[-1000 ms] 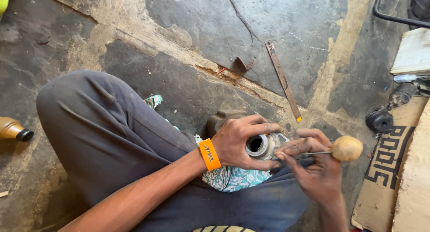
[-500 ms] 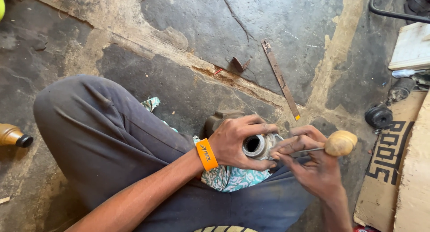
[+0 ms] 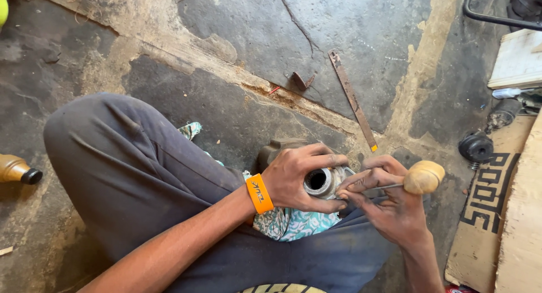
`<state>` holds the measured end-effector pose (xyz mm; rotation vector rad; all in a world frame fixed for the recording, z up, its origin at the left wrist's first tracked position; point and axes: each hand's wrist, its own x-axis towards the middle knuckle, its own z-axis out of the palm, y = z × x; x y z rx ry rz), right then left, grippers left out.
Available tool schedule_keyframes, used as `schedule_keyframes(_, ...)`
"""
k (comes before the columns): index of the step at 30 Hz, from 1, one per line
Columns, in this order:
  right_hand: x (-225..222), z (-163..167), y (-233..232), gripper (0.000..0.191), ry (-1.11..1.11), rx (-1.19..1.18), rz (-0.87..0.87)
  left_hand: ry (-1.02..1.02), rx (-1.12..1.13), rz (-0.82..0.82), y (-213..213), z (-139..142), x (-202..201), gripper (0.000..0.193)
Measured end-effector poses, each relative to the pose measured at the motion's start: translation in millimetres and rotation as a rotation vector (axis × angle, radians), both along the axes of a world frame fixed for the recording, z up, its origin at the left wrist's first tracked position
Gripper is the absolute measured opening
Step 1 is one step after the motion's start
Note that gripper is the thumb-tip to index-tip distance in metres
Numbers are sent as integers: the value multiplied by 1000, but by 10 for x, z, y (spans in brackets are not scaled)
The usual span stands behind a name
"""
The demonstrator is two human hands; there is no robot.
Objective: The person sits on the floor and uses a wooden mallet and a metal punch to tap a cylindrical metal part. They repeatedly reposition the punch and strike it to adjust or remove a component within the part.
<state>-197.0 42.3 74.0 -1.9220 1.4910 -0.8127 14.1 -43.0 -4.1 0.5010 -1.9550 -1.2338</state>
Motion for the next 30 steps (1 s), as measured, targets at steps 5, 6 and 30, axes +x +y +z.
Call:
schedule_keyframes(5, -6, 62, 30, 17, -77, 166, -97, -13, 28, -10, 10, -6, -19, 74)
schedule_keyframes(6, -14, 59, 23, 18, -86, 172, -98, -17, 15, -3, 8, -9, -26, 74)
schedule_keyframes(30, -25, 60, 57, 18, -14, 153, -109, 31, 25, -13, 9, -30, -28, 73)
